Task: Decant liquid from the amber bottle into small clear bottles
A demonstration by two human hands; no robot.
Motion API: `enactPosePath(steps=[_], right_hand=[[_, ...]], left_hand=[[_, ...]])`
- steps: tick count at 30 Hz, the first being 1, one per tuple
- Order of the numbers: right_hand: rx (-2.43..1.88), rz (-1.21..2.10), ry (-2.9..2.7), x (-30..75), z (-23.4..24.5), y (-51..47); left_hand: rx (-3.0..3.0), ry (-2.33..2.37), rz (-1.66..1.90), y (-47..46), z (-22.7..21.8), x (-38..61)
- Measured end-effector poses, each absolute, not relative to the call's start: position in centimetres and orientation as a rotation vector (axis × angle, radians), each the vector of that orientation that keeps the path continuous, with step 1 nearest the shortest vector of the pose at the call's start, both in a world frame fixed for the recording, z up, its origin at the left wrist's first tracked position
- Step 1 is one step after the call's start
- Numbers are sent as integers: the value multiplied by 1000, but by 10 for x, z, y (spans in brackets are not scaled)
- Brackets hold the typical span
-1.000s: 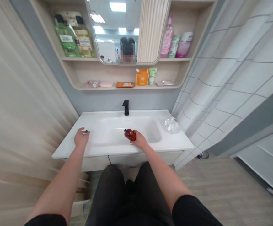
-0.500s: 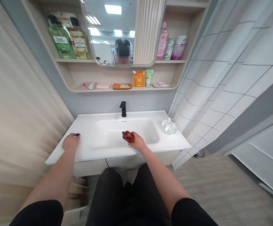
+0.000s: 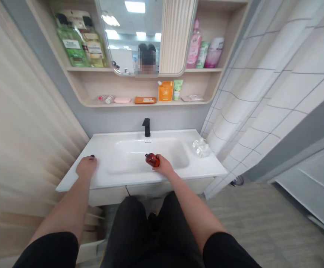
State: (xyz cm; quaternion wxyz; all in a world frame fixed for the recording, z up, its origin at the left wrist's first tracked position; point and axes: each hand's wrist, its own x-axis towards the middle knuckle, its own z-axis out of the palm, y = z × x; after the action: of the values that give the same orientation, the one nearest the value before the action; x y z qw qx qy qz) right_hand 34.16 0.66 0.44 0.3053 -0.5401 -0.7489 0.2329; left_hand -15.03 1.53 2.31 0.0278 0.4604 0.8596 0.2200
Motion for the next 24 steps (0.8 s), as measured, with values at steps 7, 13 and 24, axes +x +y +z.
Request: enactPosePath(steps=[7,13,24], right_hand=[[-1407,632,-1960,344,6,4],[-1308,693,-1916,344,1,9],[-892,945,-1881,346,7,1]], left_hand=[[1456,2591,727,13,27,-151],[1366,2308,1131,-4,19,-116],[1715,1396,1172,-29,12,118]])
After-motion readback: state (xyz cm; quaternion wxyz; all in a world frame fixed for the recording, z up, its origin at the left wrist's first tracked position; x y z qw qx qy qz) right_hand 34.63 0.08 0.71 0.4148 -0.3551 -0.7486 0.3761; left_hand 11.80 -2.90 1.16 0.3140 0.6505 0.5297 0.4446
